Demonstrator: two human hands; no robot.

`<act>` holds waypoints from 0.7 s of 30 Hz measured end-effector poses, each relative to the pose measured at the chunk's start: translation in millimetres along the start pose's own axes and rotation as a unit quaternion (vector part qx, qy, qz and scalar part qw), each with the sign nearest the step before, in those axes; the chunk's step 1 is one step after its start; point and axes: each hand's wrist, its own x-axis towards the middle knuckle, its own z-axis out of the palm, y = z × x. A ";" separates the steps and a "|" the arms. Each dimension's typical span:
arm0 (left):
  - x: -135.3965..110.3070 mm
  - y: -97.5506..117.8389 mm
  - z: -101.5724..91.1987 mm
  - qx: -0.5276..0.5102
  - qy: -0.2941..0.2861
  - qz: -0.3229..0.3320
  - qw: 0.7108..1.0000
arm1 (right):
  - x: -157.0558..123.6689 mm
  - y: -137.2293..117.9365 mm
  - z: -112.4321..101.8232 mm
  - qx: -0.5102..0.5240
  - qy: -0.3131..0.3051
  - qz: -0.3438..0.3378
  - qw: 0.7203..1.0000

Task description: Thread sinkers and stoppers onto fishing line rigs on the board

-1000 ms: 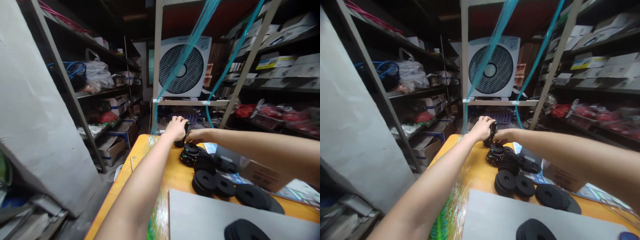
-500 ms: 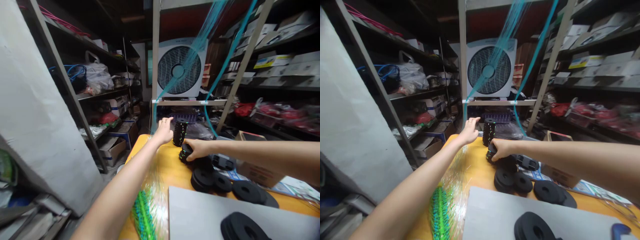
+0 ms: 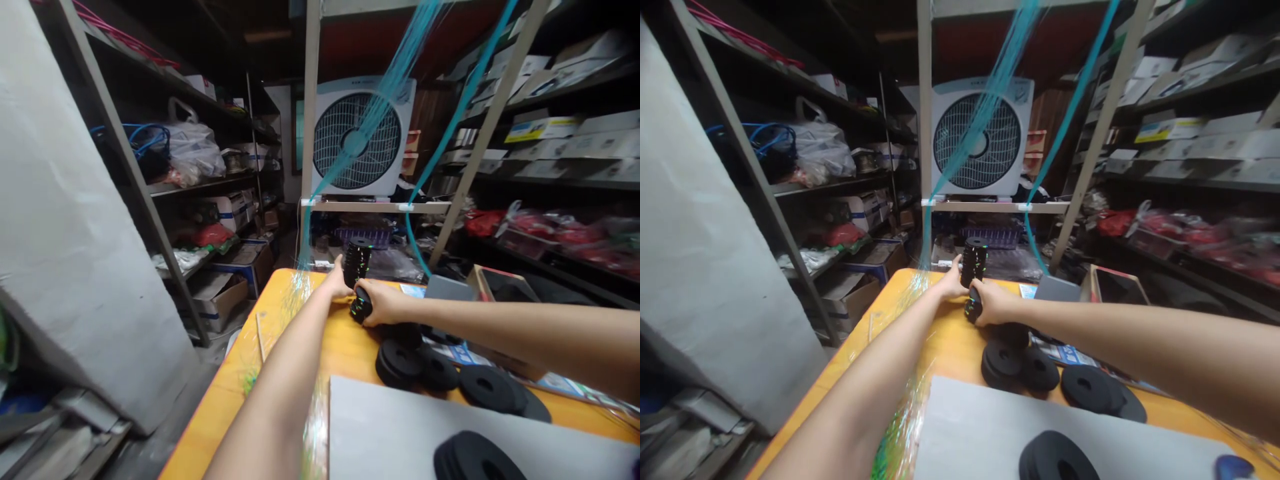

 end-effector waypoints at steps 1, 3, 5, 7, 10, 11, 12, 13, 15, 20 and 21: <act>0.5 -2.6 3.3 0.011 0.010 -0.006 1.000 | 1.6 1.3 -0.2 -0.002 -0.001 0.007 1.000; 0.7 -7.9 9.7 0.044 0.029 -0.014 0.999 | 4.9 3.9 -0.8 -0.006 -0.001 0.024 1.000; 1.0 -13.0 14.7 0.069 0.043 -0.018 0.997 | 8.1 6.8 -1.2 -0.009 0.001 0.045 0.999; 2.2 -17.8 16.9 0.088 0.049 -0.017 0.995 | 11.2 10.4 -1.3 -0.009 0.006 0.065 0.998; 6.0 -23.7 13.3 0.109 0.049 -0.012 0.993 | 15.9 17.5 -1.5 -0.008 0.013 0.088 0.996; 7.6 -25.1 10.5 0.115 0.048 -0.010 0.992 | 17.8 20.3 -1.7 -0.006 0.014 0.094 0.995; 9.2 -26.1 7.1 0.120 0.047 -0.008 0.992 | 20.0 23.2 -2.1 -0.005 0.016 0.098 0.995; 10.6 -26.9 3.3 0.125 0.047 -0.006 0.991 | 22.4 26.3 -2.7 -0.003 0.018 0.100 0.995; 13.1 -27.8 -4.1 0.134 0.045 -0.002 0.990 | 28.2 32.4 -4.0 0.001 0.024 0.101 0.995; 16.0 -29.7 -13.8 0.147 0.044 0.008 0.988 | 41.9 44.7 -5.9 0.017 0.037 0.094 0.995; 16.0 -30.3 -13.8 0.148 0.043 0.008 0.988 | 43.4 45.8 -5.5 0.022 0.037 0.093 0.995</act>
